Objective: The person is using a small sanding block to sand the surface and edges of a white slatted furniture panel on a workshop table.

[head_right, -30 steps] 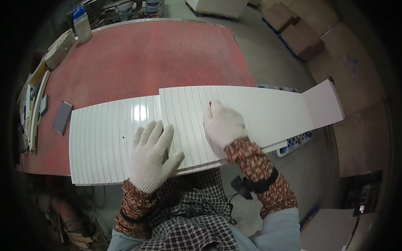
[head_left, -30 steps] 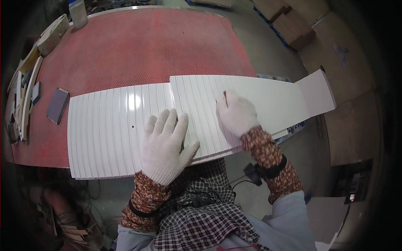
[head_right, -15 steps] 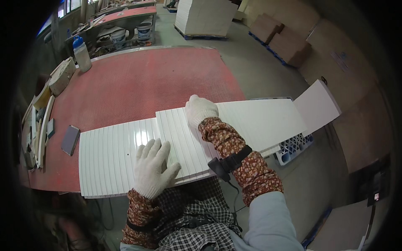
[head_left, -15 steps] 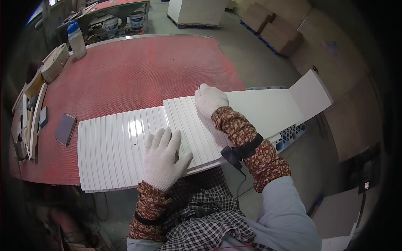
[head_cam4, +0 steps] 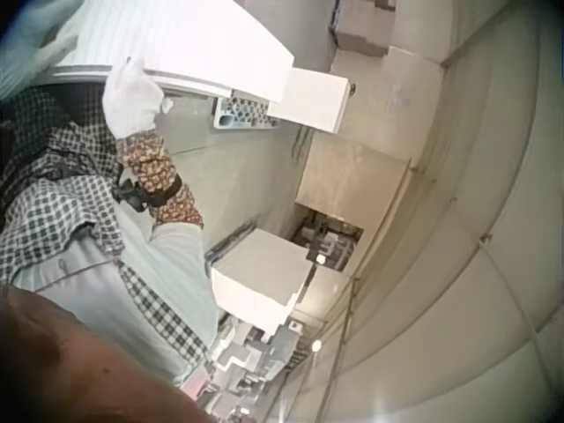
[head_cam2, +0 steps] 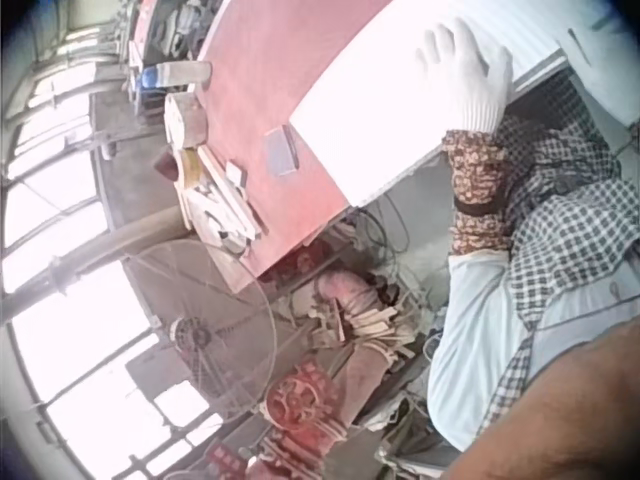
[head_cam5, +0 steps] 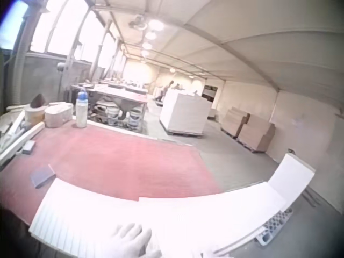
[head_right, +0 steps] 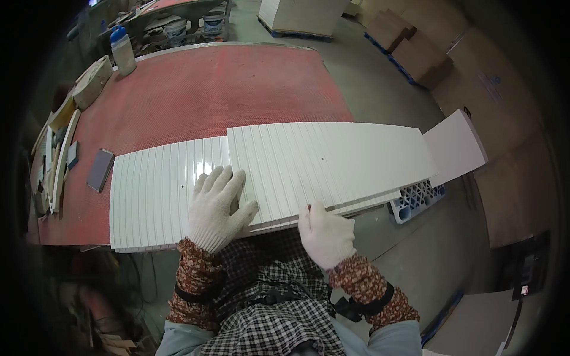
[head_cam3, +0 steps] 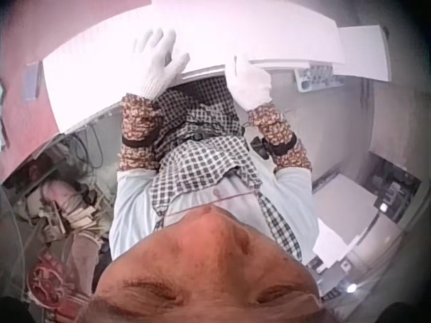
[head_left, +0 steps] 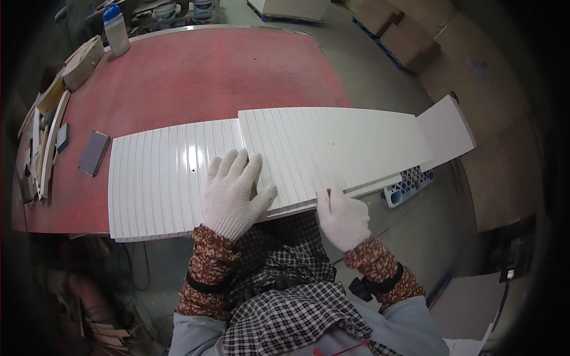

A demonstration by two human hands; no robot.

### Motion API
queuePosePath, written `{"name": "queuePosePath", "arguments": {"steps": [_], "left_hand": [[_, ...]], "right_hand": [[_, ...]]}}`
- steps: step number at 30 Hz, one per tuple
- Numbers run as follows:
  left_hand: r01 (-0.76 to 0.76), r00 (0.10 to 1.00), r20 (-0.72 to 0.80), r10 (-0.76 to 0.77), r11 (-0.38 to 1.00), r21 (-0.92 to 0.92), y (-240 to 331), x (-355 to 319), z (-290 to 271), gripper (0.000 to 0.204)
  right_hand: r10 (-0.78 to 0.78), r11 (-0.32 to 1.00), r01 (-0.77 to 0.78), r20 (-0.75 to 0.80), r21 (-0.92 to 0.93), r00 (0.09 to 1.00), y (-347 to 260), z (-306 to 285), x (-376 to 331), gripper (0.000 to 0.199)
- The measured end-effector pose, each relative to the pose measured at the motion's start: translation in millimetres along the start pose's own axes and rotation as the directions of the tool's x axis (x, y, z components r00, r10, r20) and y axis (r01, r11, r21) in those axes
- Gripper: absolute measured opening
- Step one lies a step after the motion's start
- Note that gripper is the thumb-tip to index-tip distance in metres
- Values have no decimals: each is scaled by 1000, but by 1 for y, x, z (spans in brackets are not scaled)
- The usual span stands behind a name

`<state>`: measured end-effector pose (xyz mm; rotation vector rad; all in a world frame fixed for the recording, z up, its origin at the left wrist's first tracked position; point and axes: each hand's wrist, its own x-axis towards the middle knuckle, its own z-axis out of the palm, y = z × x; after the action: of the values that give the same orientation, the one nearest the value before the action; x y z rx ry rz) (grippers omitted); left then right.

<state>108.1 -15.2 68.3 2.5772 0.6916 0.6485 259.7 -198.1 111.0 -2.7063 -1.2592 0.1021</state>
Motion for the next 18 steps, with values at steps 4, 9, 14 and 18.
{"name": "queuePosePath", "arguments": {"steps": [4,9,14,18], "left_hand": [[-52,994,-91,56,997,49,-3,-4,4,60],[-39,998,-45,41,999,33,-2,-2,4,61],[-64,994,-86,69,996,62,-2,-2,4,62],[-50,996,-69,52,998,30,-2,-1,2,63]], "right_hand": [[-84,996,86,-42,31,996,5,12,-25,34],[-15,982,29,-77,187,997,-15,-2,-23,32],[-53,989,65,-91,136,994,-17,5,-11,32],[-76,996,79,-46,51,996,-14,4,3,32]]}}
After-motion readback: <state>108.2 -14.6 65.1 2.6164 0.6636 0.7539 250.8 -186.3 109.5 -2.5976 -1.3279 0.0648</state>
